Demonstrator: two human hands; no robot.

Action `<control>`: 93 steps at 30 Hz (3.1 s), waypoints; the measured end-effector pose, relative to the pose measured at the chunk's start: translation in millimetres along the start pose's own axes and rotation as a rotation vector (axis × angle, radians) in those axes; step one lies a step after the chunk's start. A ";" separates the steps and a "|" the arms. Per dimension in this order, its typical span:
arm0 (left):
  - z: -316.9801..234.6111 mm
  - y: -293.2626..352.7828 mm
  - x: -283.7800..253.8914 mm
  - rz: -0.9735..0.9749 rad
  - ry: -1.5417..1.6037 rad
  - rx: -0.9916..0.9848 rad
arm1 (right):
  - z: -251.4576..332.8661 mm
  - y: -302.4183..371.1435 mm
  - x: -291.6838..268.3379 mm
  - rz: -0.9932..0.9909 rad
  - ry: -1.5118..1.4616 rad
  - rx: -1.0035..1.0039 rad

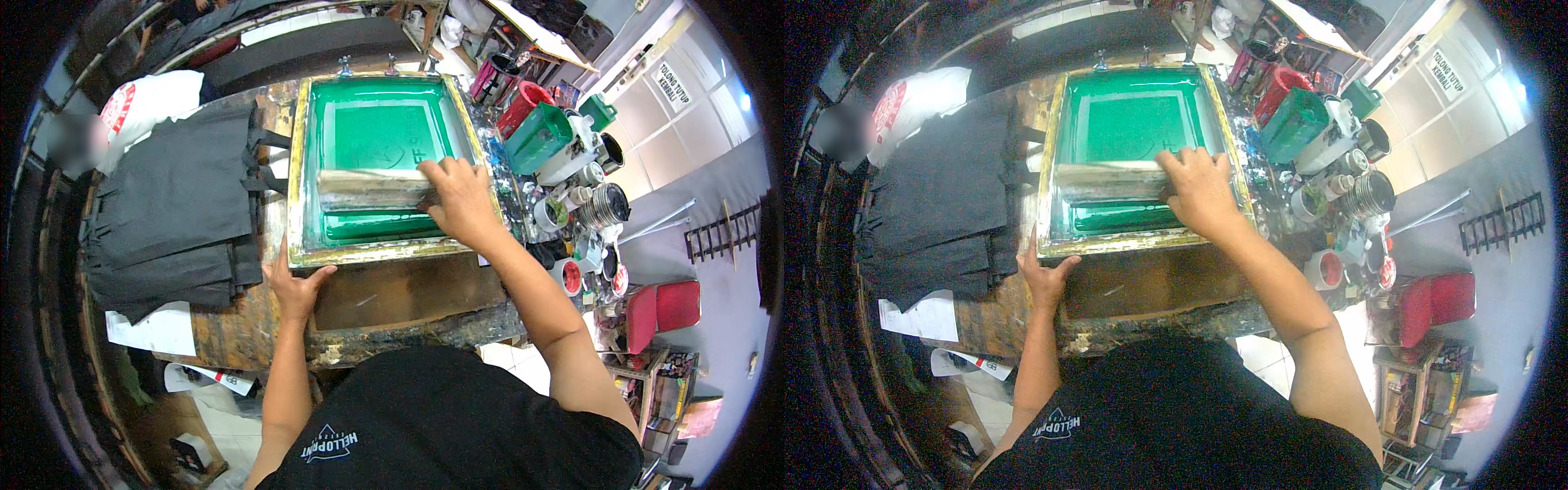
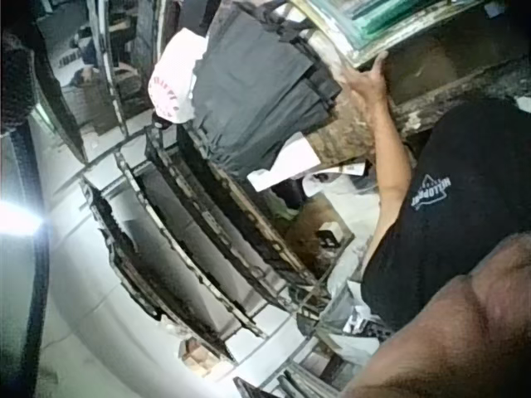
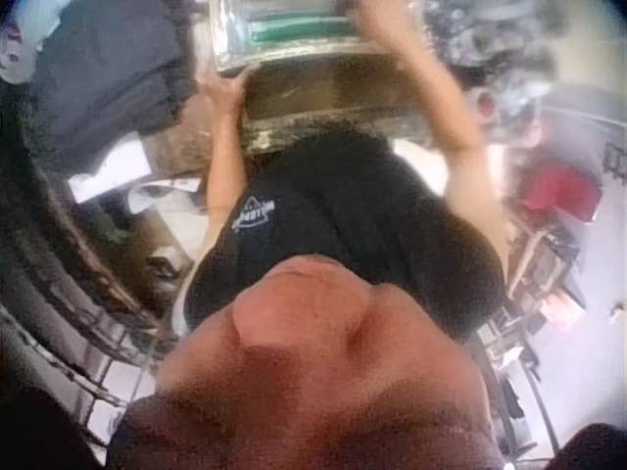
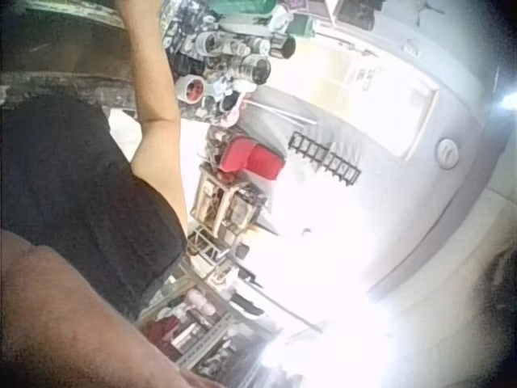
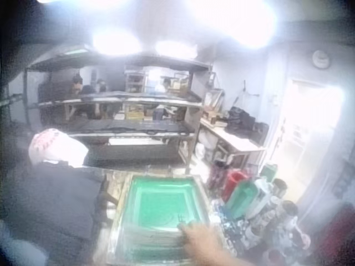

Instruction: The person prints logos onto black tote bags by positioning each bag on a flat surface, lowering a screen frame over it, and pulling a squeegee across the screen to apply green ink. They repeat this process for multiple bags, lifting the frame and stacking the finished items after each print.

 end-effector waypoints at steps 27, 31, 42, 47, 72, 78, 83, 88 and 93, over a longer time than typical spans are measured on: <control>3.5 0.2 0.0 0.021 -0.006 -0.016 | 17.1 13.5 6.5 0.084 0.008 -0.051; 6.4 2.5 2.0 0.030 -0.008 -0.016 | 7.1 -13.0 25.3 0.060 0.050 -0.045; 7.9 5.1 4.0 0.059 -0.025 -0.024 | -72.3 -199.0 99.9 0.036 0.160 -0.024; 8.5 8.8 -0.2 0.026 -0.027 0.010 | -94.5 -277.3 129.3 0.107 0.174 -0.013; -49.2 -60.2 -28.5 -0.283 0.462 -0.008 | 7.5 3.6 -76.6 -0.289 0.009 -0.060; -92.8 -149.3 -43.4 -0.508 0.827 0.083 | 11.8 -51.8 -173.9 -0.717 0.077 -0.093; -51.5 -128.6 91.8 0.164 0.031 0.253 | 14.8 -81.9 -194.1 -0.650 0.129 -0.085; -80.0 -122.6 152.7 0.298 -0.263 0.487 | 6.6 -93.1 -201.7 -0.644 0.026 -0.087; -77.7 -124.8 176.1 0.407 -0.296 0.455 | 0.2 -106.4 -198.0 -0.522 -0.023 -0.052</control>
Point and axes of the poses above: each hand's wrist, its own y-axis away from the middle knuckle, its own x-axis out of the palm, z = x × y, the point moved 10 cm from there along -y, towards the middle knuckle, and after that the axes turned 8 degrees about x, right-handed, at the moved point
